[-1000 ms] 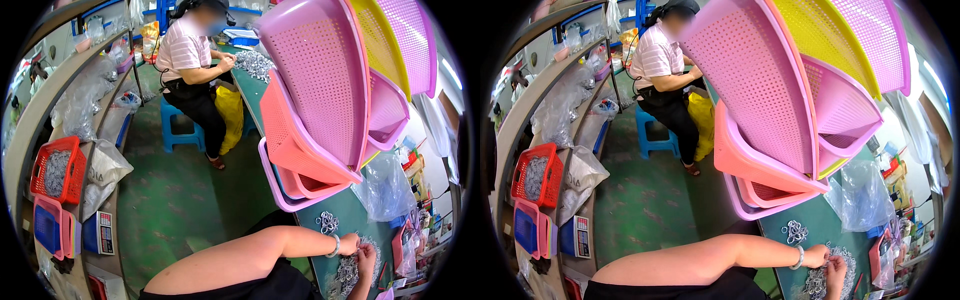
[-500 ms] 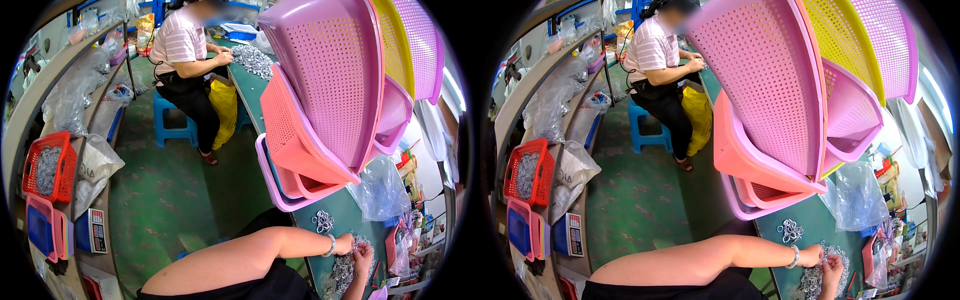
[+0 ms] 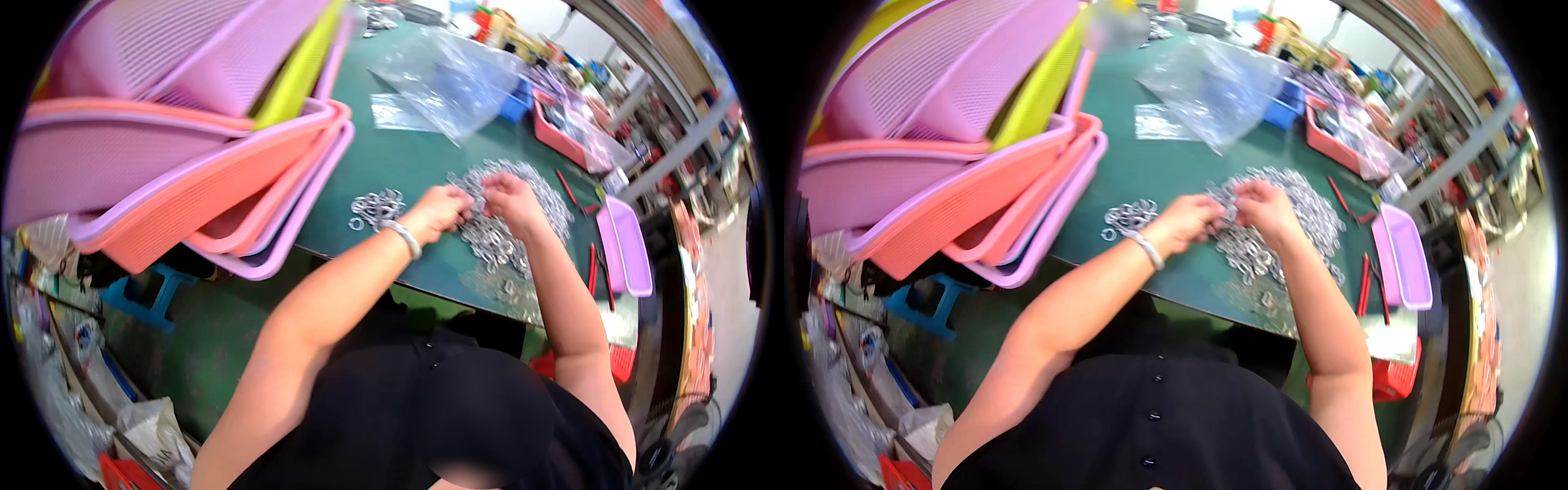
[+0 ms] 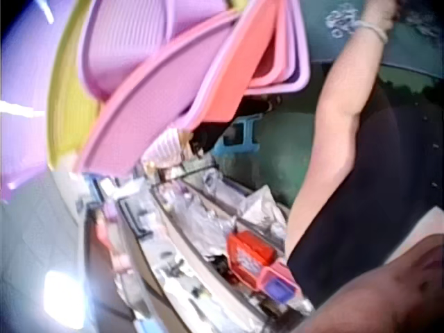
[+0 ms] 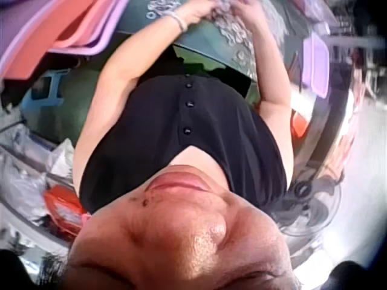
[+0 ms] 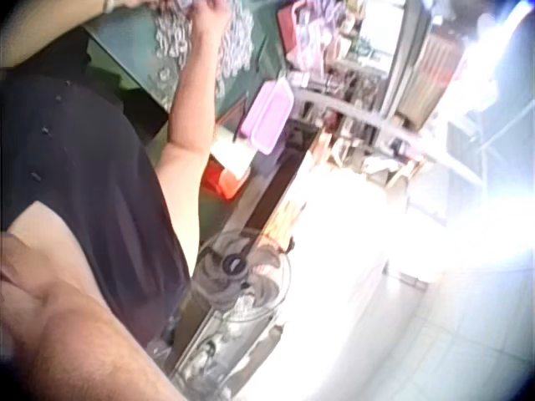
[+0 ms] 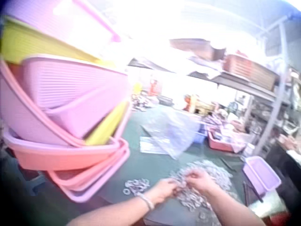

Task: The person sorts a large pile of silver metal clips on a green table, separating them into smaller piles. They then transfer the sorted clips into a purple plastic basket.

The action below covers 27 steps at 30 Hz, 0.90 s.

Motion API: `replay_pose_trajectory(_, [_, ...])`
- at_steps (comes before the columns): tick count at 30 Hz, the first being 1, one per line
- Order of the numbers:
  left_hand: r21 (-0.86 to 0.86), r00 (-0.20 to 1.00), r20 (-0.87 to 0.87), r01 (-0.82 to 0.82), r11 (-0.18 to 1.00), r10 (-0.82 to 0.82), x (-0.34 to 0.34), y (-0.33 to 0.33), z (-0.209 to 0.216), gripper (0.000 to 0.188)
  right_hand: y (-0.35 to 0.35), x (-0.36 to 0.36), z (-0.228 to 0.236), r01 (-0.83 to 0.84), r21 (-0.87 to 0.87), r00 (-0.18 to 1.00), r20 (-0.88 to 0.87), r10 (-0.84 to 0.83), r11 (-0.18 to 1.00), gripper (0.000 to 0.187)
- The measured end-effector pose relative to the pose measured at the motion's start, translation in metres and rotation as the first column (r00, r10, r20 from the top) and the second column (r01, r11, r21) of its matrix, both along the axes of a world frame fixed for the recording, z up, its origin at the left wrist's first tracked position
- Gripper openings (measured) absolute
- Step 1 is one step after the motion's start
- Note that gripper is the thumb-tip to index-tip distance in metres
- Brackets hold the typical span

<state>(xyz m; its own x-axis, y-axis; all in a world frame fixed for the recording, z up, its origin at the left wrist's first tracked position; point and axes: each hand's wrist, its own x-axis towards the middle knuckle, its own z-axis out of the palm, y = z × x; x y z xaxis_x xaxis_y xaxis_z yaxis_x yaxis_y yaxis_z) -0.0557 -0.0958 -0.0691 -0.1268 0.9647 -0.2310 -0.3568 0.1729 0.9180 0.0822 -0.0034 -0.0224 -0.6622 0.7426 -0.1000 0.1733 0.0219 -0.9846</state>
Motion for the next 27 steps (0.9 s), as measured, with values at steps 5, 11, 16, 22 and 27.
replay_pose_trajectory(5, [-0.019,0.989,0.137,0.056,0.998,-0.053,0.005,0.003,0.006,0.006,0.002,0.017,0.004,-0.08,-0.088,0.996,-0.057,0.076,0.993,0.023])
replay_pose_trajectory(11, [-0.036,0.98,0.187,0.067,0.997,-0.06,0.009,0.008,0.011,0.006,0.006,0.02,0.007,-0.108,0.02,0.99,-0.091,0.109,0.994,0.022])
replay_pose_trajectory(16, [-0.027,0.982,0.176,0.074,0.997,-0.068,0.01,0.013,0.012,0.005,0.012,0.023,0.006,-0.118,0.132,0.99,-0.065,0.127,0.984,0.015])
replay_pose_trajectory(22, [-0.004,0.991,0.124,0.058,0.998,-0.057,0.014,0.015,0.016,0.005,0.014,0.026,0.007,-0.11,0.113,0.989,-0.086,0.12,0.987,0.011])
replay_pose_trajectory(27, [0.057,0.993,0.073,0.084,0.995,-0.088,0.007,0.01,-0.005,0.008,0.009,0.016,-0.002,-0.134,0.252,0.988,-0.042,0.149,0.958,0.029])
